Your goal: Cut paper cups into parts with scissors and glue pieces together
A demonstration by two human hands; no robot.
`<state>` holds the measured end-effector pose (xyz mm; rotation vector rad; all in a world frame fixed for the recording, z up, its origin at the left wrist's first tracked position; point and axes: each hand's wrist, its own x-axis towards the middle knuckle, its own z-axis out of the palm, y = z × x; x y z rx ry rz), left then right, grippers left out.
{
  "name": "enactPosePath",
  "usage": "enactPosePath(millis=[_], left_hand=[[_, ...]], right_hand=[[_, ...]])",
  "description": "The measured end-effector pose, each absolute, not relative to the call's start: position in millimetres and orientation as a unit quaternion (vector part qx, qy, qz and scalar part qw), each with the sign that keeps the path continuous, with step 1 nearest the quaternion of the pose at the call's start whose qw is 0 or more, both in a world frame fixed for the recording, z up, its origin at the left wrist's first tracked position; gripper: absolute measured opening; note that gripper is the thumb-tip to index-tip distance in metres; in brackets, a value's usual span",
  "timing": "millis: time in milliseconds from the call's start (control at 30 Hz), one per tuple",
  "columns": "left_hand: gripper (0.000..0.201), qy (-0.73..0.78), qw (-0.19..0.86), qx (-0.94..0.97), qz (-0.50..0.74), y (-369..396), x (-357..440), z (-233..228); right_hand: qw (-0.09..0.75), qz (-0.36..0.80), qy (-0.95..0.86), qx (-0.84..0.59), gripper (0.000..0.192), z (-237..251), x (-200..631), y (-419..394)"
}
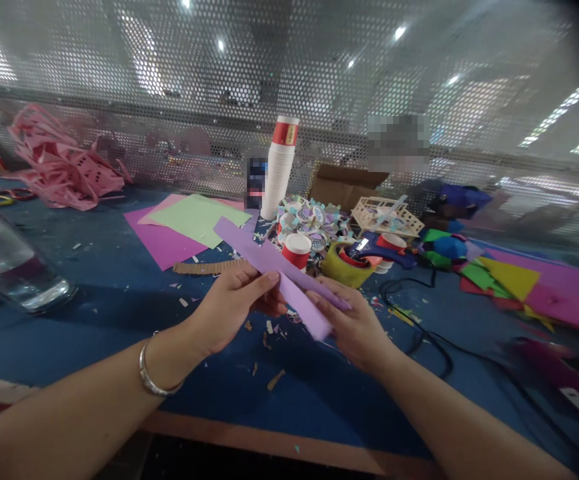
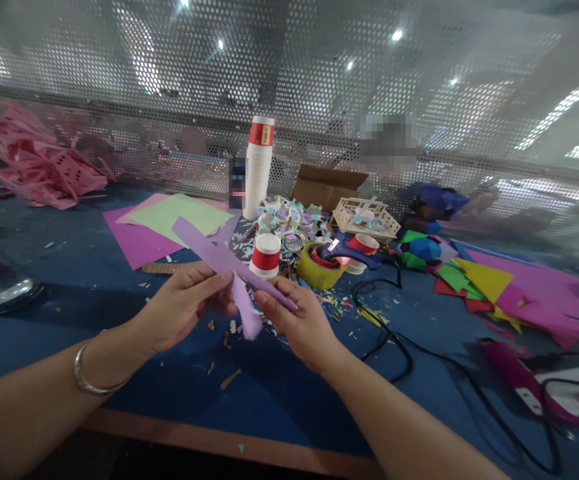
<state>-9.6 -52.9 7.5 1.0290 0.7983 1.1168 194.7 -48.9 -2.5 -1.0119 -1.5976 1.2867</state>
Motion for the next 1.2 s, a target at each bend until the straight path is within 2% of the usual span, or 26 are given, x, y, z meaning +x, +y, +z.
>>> enactPosePath(millis=[167,533,633,800,1200], left_hand=[[0.024,0.323,0.708,0.414,0.473,-53.9,-7.4,8.2],[0.016,0.309,0.729,0.344,0.504,-51.7,-8.9,14.1],[0.013,0.314,0.722,0.340,0.514,-51.4,-8.7,13.7],[0.021,0.299,0.721,0.401,0.479,-53.5,-5.4,12.9],[0.025,0.313,0.698,0.454,0.457,-59.8,-2.0,7.3]], right_hand=[[0.428,0.517,-0.628,-0.395,0.031,0.8,194.4,-51.3],[0.435,0.585,-0.573,-0.375,0.038,-3.9,192.4,-52.4],[0.433,0.577,-0.576,-0.386,0.038,-6.1,193.9,-53.3],[0.426,0.546,-0.616,-0.374,0.029,-5.9,196.1,-53.7],[0.388,0.485,-0.672,-0.403,0.039,14.7,194.1,-55.0]])
